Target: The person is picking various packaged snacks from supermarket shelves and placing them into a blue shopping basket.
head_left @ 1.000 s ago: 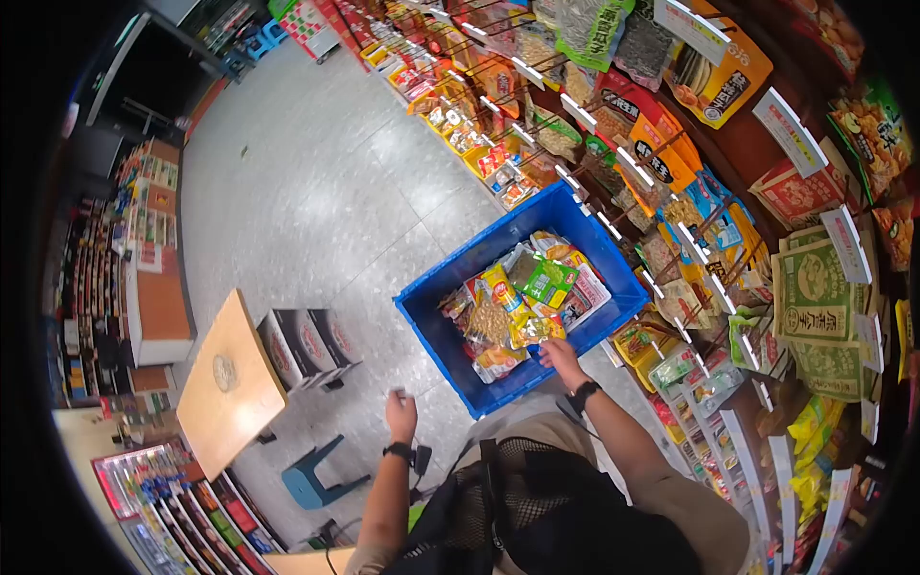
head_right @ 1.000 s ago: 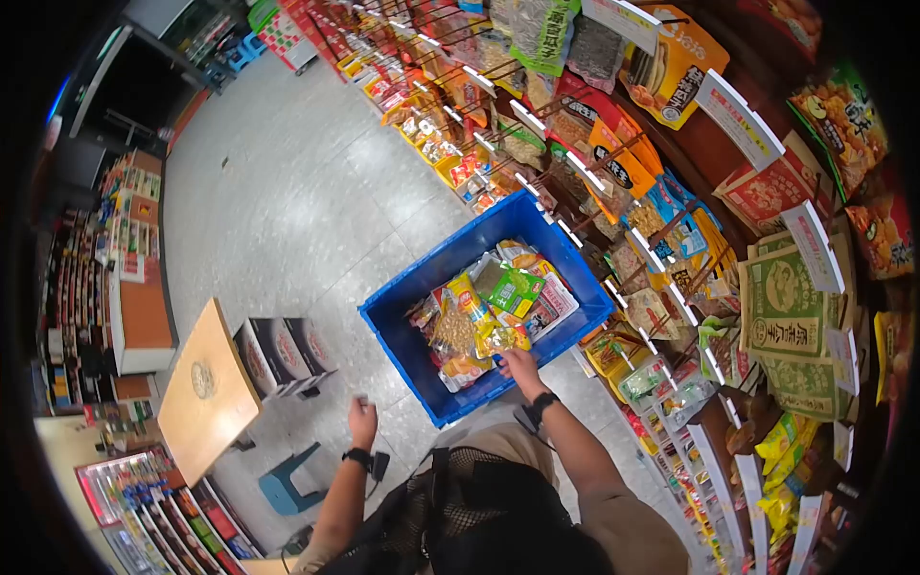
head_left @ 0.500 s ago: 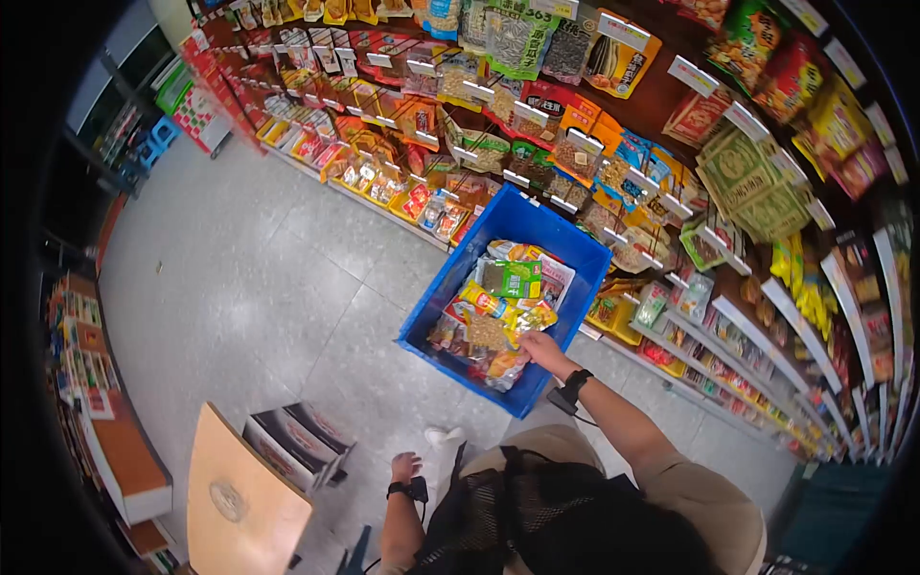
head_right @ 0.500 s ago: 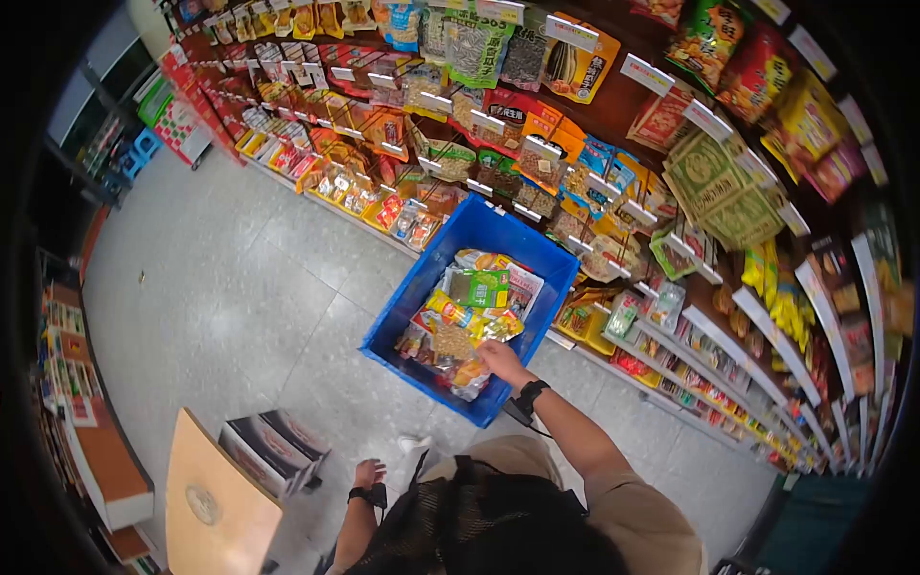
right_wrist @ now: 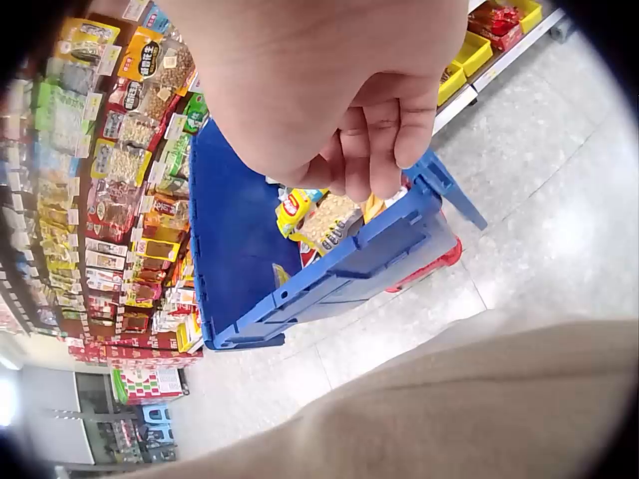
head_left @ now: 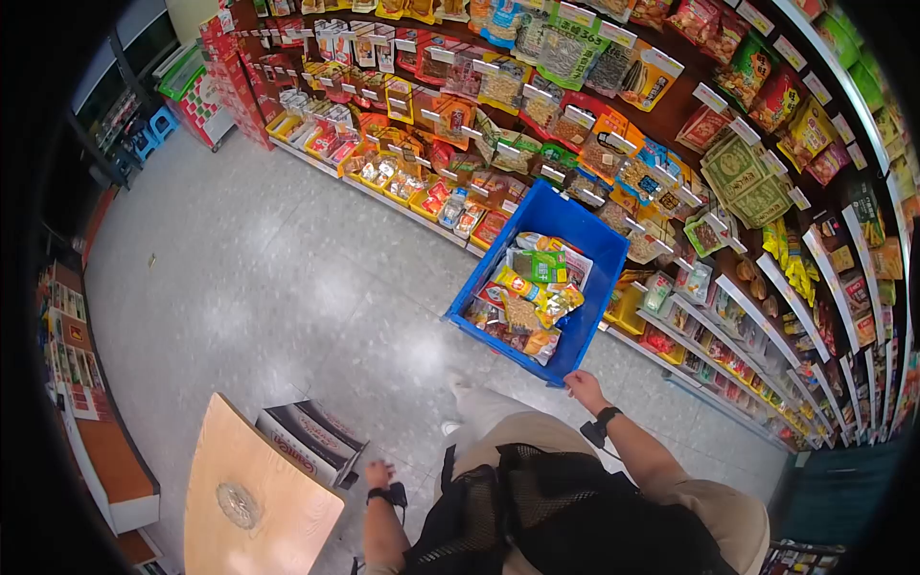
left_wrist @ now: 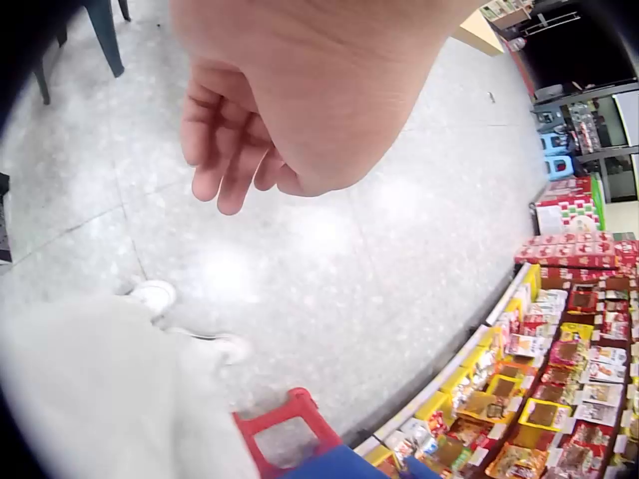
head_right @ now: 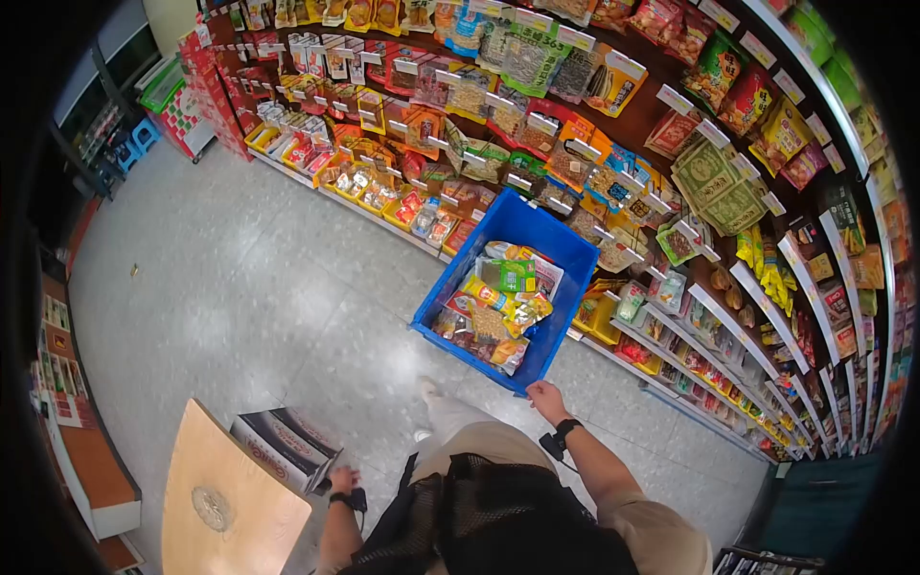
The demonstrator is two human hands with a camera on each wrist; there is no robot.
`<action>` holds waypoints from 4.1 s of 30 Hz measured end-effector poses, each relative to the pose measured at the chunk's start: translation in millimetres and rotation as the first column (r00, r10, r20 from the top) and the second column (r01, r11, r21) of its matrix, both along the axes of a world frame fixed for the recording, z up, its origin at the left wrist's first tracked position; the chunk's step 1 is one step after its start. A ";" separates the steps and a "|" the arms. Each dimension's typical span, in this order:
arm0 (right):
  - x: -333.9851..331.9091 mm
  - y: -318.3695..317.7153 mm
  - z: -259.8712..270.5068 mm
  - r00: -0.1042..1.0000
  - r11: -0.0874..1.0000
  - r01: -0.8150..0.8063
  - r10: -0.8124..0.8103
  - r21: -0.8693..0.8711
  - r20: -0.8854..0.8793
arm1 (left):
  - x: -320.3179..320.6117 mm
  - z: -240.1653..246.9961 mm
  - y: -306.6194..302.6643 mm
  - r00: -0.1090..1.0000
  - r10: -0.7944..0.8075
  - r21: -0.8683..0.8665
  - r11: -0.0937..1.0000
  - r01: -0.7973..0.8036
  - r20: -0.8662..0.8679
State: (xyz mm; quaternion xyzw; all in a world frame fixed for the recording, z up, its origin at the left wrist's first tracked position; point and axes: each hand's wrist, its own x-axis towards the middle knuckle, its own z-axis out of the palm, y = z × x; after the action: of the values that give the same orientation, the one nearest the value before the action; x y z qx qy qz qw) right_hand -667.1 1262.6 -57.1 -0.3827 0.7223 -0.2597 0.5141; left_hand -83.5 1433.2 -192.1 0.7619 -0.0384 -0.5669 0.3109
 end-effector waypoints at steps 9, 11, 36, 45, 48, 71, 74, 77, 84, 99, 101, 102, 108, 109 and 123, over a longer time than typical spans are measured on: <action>130.9 -143.5 -15.0 0.967 0.953 -0.217 0.181 -0.212 -0.178 | 85.4 -51.0 43.7 0.938 -0.153 0.213 0.951 0.226 -0.312; 175.3 -200.4 -15.2 0.976 0.953 -0.177 0.138 -0.247 -0.167 | 111.1 -13.7 -10.1 0.973 -0.111 0.185 0.971 0.149 -0.201; 295.5 -416.8 -76.0 0.887 0.736 -0.228 0.427 0.638 -0.176 | 346.5 -10.4 -296.6 0.562 -0.823 0.178 0.568 0.804 0.087; 462.6 -586.6 -35.4 0.950 0.930 -0.219 0.272 0.296 -0.151 | 498.5 -60.8 -540.9 0.809 -0.560 -0.266 0.764 0.588 0.181; 536.3 -646.5 -32.2 0.897 0.906 -0.416 0.423 0.077 -0.132 | 540.3 -13.9 -661.3 0.981 -0.116 -0.258 0.964 0.073 -0.158; 669.7 -1006.4 62.7 0.968 0.905 0.122 -0.017 -0.408 0.250 | 628.3 1.3 -770.8 0.048 -0.950 0.313 0.149 0.938 0.308; 672.9 -1100.5 65.8 0.979 0.841 0.166 -0.080 -0.515 0.186 | 645.6 6.3 -854.8 0.006 -0.907 0.291 0.141 0.946 0.421; 677.0 -1187.0 48.6 0.974 0.717 0.201 -0.221 -0.668 0.055 | 665.2 -17.3 -938.1 -0.273 -0.844 0.361 -0.103 0.927 0.461; 677.9 -1288.9 25.0 0.981 0.779 0.139 -0.191 -0.612 -0.020 | 530.8 57.3 -1284.7 0.671 -0.516 -0.251 0.660 0.708 0.533; 698.9 -1334.8 49.0 0.972 0.742 0.216 -0.228 -0.635 0.064 | 339.7 256.5 -1549.0 0.705 -0.666 -0.779 0.298 0.552 0.245; 702.9 -1340.4 54.4 0.978 0.752 0.170 -0.207 -0.638 0.016 | 344.6 270.0 -1552.3 0.679 -0.655 -0.734 0.274 0.622 0.331; 703.7 -1340.7 54.9 0.979 0.753 0.127 -0.200 -0.645 -0.040 | 350.2 250.6 -1559.6 0.671 -0.665 -0.715 0.291 0.636 0.326; 721.9 -1339.5 85.7 0.982 0.789 0.152 -0.189 -0.595 -0.001 | 357.7 212.4 -1569.0 0.640 -0.712 -0.762 0.233 0.604 0.289; 720.0 -1334.7 94.1 0.986 0.781 0.132 -0.169 -0.611 -0.003 | 357.0 219.3 -1568.8 0.645 -0.708 -0.761 0.240 0.603 0.288; 752.2 -1212.2 174.8 0.883 0.823 0.245 0.030 -0.513 0.469 | 366.6 319.3 -1467.0 0.513 -0.835 -0.655 0.502 0.565 -0.198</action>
State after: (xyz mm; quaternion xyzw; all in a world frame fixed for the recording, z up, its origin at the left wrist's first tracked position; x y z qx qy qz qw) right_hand 85.1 50.5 117.6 -0.4013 0.4939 -0.5711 0.5185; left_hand 283.1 -33.8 127.2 0.3881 -0.4250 -0.7848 0.2298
